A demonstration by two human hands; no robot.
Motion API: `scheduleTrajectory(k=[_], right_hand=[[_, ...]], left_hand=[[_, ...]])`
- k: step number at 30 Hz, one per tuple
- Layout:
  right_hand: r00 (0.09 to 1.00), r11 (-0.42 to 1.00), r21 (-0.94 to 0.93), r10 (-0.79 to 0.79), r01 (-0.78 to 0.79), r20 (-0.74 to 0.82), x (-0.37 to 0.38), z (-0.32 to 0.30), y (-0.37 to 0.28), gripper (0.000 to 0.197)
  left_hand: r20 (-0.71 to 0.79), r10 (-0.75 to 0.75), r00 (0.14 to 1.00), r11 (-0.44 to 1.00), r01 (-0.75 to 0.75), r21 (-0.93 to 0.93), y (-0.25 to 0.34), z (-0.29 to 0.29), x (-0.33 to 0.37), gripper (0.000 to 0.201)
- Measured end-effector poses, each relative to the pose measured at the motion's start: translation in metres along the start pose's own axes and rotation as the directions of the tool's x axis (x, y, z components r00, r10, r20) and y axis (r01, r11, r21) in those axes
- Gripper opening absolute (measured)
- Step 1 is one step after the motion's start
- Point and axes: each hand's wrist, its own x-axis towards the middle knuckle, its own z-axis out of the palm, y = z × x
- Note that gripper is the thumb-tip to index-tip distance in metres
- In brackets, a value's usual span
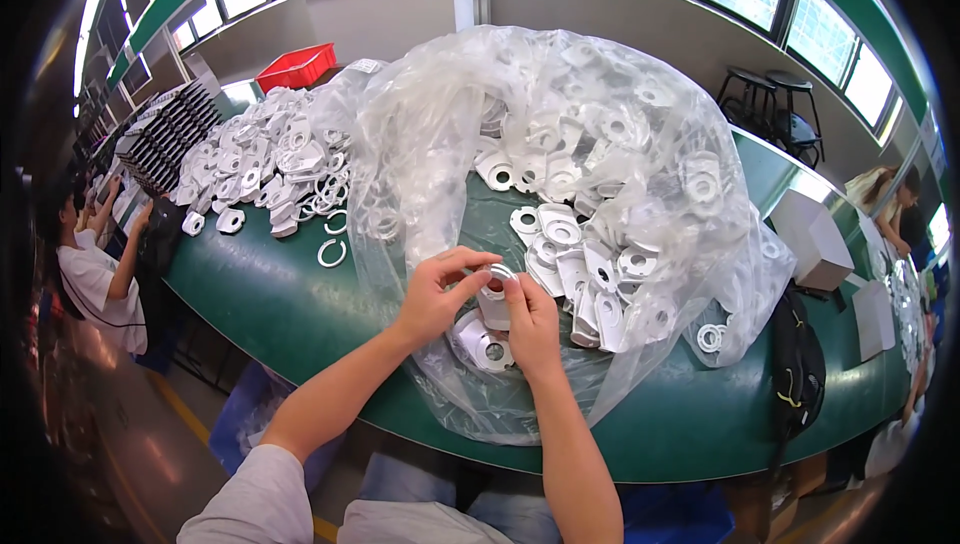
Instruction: Assemble small white plastic components at a factory workbench.
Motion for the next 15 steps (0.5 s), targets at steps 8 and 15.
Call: scheduleTrajectory(k=[8, 15], right_hand=[[0.998, 0.989, -0.130, -0.064, 0.063, -0.003, -0.003, 0.005, -0.001, 0.030], [0.997, 0.970, -0.234, -0.077, 0.070, -0.020, -0.006, 0.004, -0.005, 0.034]], left_hand=[[-0.010, 0.022, 1.000, 0.997, -0.023, -0.074, -0.006, -0.005, 0.001, 0.013], [0.002, 0.171, 0.985, 0.964, -0.168, 0.205, 0.006, -0.005, -0.002, 0.008]])
